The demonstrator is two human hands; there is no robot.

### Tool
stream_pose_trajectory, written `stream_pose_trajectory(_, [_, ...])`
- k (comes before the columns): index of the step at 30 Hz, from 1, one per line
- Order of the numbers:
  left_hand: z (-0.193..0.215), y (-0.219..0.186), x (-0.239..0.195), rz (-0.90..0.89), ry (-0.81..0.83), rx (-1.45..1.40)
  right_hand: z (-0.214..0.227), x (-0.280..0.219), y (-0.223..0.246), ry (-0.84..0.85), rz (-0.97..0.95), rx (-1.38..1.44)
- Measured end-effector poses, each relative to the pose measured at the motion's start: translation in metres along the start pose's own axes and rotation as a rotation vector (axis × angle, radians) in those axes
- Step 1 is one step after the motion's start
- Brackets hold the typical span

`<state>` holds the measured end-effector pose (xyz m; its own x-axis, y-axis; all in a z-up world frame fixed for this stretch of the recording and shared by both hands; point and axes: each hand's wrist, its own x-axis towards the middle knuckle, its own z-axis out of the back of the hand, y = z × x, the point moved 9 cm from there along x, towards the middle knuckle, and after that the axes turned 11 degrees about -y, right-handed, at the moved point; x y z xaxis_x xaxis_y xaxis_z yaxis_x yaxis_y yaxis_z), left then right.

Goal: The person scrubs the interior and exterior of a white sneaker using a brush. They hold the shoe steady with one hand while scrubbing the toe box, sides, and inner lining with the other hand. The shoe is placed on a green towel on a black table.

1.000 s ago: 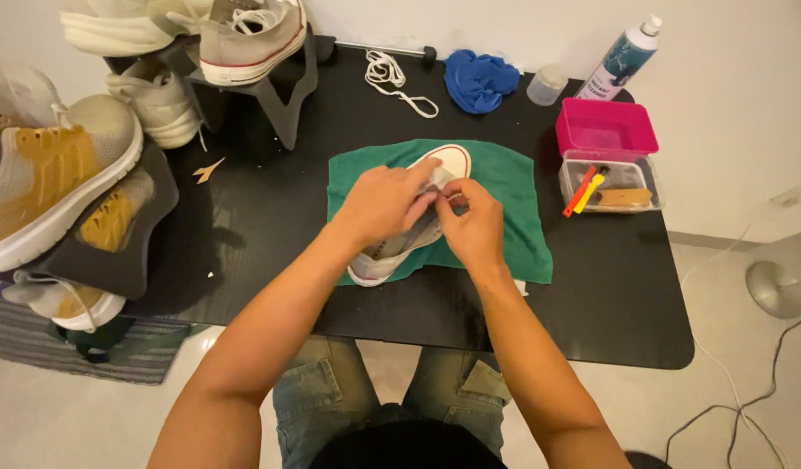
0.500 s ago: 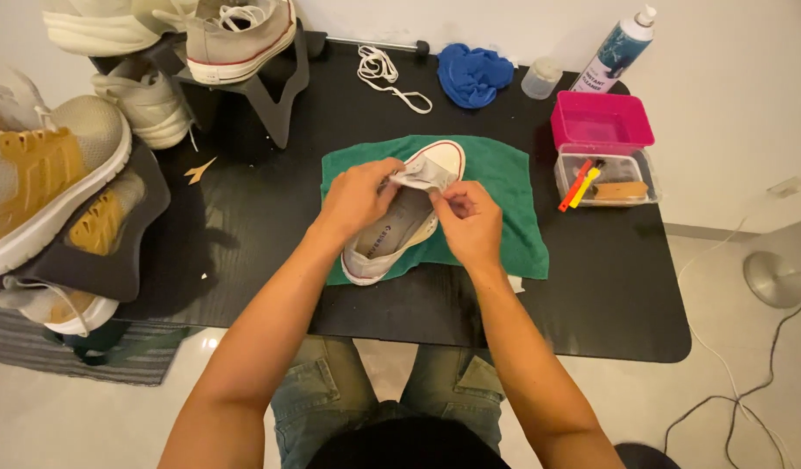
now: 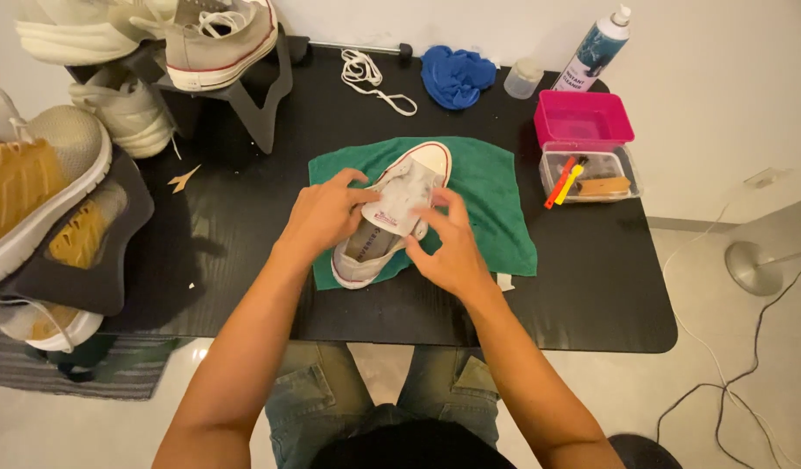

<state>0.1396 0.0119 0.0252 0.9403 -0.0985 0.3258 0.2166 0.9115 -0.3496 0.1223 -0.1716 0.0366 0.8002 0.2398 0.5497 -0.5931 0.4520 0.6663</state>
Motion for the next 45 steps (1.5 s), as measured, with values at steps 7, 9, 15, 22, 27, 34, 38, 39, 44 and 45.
stream_pose_trajectory(7, [0.011,0.000,-0.021,0.081,-0.129,-0.169,-0.020,-0.031,-0.053,-0.008,-0.559,0.372])
stream_pose_trajectory(9, [0.008,0.005,-0.029,0.130,-0.187,-0.191,-0.032,-0.039,-0.063,0.013,-0.637,0.449])
stream_pose_trajectory(15, [0.020,-0.001,-0.045,0.167,-0.214,-0.392,-0.035,-0.040,-0.057,-0.003,-0.730,0.534])
stream_pose_trajectory(22, [0.023,-0.005,-0.042,0.141,-0.237,-0.452,-0.035,-0.035,-0.064,-0.045,-0.701,0.437])
stream_pose_trajectory(27, [0.026,-0.011,-0.043,0.185,-0.164,-0.486,-0.037,-0.037,-0.061,-0.022,-0.710,0.362])
stream_pose_trajectory(34, [0.016,-0.005,-0.044,0.213,-0.177,-0.452,-0.046,-0.034,-0.061,0.007,-0.734,0.312])
stream_pose_trajectory(38, [0.017,-0.020,-0.037,0.058,-0.059,-0.163,-0.054,-0.037,-0.078,0.007,-0.739,0.278])
stream_pose_trajectory(39, [0.014,-0.024,-0.033,0.015,0.015,-0.083,-0.056,-0.039,-0.082,-0.012,-0.760,0.309])
stream_pose_trajectory(44, [-0.028,-0.024,-0.002,-0.280,0.103,0.362,-0.044,-0.031,-0.077,-0.084,-0.748,0.411])
stream_pose_trajectory(45, [-0.037,-0.030,0.000,-0.380,0.081,0.420,-0.040,-0.032,-0.078,-0.094,-0.746,0.422])
